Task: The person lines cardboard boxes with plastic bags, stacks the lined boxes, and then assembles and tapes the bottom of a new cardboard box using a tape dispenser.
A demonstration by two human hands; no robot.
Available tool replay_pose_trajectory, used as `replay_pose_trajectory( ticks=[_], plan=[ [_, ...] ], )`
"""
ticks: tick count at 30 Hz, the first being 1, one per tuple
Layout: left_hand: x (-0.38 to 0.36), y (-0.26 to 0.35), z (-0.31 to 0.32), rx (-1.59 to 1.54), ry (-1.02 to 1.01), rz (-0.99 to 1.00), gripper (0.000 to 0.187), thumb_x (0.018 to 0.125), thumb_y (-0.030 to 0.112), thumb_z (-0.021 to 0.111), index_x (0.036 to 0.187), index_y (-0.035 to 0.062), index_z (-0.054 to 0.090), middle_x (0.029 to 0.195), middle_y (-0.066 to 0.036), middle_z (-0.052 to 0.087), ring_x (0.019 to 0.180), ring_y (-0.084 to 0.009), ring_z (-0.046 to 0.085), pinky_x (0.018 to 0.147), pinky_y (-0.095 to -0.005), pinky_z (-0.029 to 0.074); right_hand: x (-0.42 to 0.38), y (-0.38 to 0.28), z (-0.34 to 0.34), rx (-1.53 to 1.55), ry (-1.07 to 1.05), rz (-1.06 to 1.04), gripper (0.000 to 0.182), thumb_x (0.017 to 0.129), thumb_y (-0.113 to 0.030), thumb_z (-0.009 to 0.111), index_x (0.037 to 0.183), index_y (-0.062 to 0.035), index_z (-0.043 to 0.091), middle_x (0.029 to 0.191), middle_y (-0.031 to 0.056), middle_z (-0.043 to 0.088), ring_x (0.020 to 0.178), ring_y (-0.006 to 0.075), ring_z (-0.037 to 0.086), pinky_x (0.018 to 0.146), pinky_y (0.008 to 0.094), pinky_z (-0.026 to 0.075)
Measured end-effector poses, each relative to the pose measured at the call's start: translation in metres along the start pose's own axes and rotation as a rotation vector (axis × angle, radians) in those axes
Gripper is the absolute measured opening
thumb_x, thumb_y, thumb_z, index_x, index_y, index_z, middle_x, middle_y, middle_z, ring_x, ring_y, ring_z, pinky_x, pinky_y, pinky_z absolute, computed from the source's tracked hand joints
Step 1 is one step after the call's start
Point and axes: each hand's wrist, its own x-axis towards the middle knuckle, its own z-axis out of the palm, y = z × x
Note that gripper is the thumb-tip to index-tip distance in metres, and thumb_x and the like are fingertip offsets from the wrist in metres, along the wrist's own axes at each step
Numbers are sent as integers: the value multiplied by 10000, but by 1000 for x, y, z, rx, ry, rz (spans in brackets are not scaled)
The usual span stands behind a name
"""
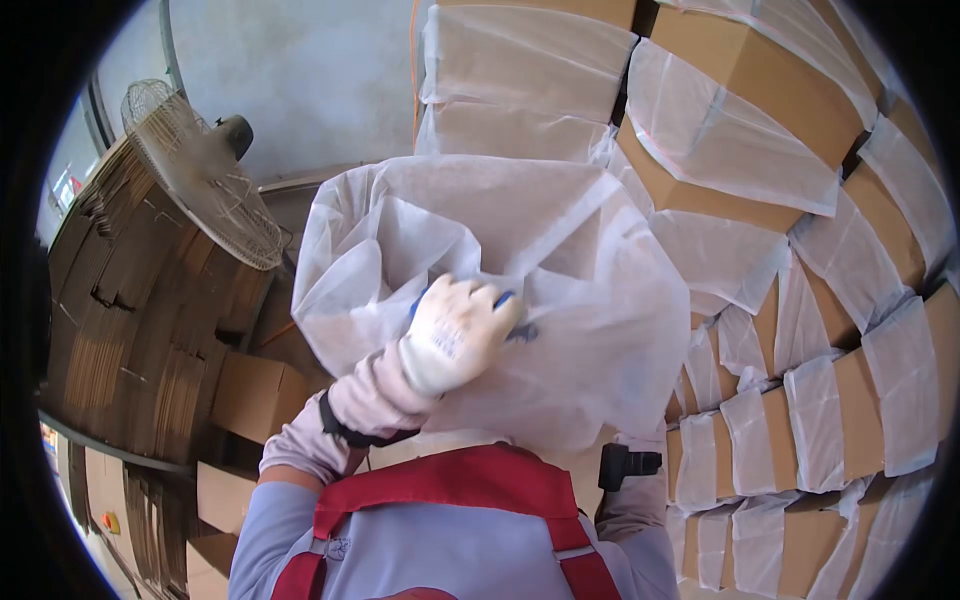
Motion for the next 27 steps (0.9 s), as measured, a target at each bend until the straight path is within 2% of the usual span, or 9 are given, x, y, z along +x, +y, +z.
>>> replay_pose_trajectory(
  ticks=[4, 7, 8, 11, 15, 19, 21, 24, 27],
  plan=[
    [58, -63, 53, 2, 58, 24, 114, 738, 243, 597, 750, 133, 568, 701, -44, 575, 665, -215, 581, 597, -360, 403, 68, 22, 22, -177, 14, -247, 363, 943, -191, 418, 1237, 14, 469, 1250, 121, 495, 1100, 234, 499, 952, 336, 389],
    [100, -113, 80, -4, 19, -5, 139, 732, 265, 622, 745, 134, 575, 694, -49, 577, 685, -230, 585, 611, -367, 411, 113, -18, 18, -74, 198, -138, 398, 954, -212, 372, 1264, 28, 439, 1249, 130, 492, 1127, 238, 481, 957, 346, 391],
    [109, -131, 86, -3, -6, 19, 153, 736, 285, 620, 760, 136, 594, 704, -55, 595, 699, -241, 599, 623, -376, 423, 125, -39, 16, 592, 339, 93, 431, 951, -240, 351, 1269, 38, 433, 1257, 161, 482, 1150, 264, 474, 966, 351, 384],
    [126, -171, 98, -44, -20, 53, 232, 722, 338, 643, 767, 113, 609, 700, -75, 602, 693, -271, 602, 625, -402, 439, 180, -37, -5, 286, 528, -197, 485, 958, -306, 312, 1269, 50, 420, 1278, 158, 469, 1197, 285, 434, 1029, 399, 313],
    [131, -170, 96, -74, 13, 61, 228, 681, 328, 674, 710, 119, 587, 678, -43, 575, 655, -227, 578, 618, -361, 431, 244, -104, -7, 57, 384, -337, 403, 906, -214, 379, 1202, 42, 474, 1208, 179, 524, 1151, 339, 471, 1012, 418, 337],
    [115, -173, 103, -6, -34, -7, 244, 739, 277, 565, 940, 143, 601, 917, -55, 597, 843, -232, 578, 739, -424, 434, 286, -128, 27, -158, -121, -830, 413, 825, -233, 459, 1138, 27, 524, 1165, 180, 552, 1104, 392, 489, 997, 500, 320],
    [98, -172, 94, 149, 243, 105, 400, 748, 223, 528, 1145, 175, 535, 1135, -108, 525, 1047, -303, 517, 886, -532, 394, 288, -124, 54, -211, -217, -670, 420, 843, -268, 457, 1142, 16, 537, 1160, 177, 558, 1080, 398, 499, 975, 500, 337],
    [20, -151, 81, 146, 258, 142, 531, 741, 171, 551, 1263, 197, 458, 1233, -122, 471, 1191, -363, 414, 985, -615, 286, 286, -127, 70, -549, -188, -799, 459, 887, -318, 427, 1160, 38, 526, 1160, 184, 562, 1077, 374, 506, 961, 457, 355],
    [-100, -100, 55, -55, 116, -208, 592, 703, 204, 633, 1268, 184, 456, 1258, -114, 463, 1179, -368, 418, 981, -577, 313, 271, -134, 70, -332, -129, -662, 432, 925, -290, 394, 1166, 42, 529, 1187, 173, 560, 1073, 310, 530, 964, 378, 362]
  ],
)
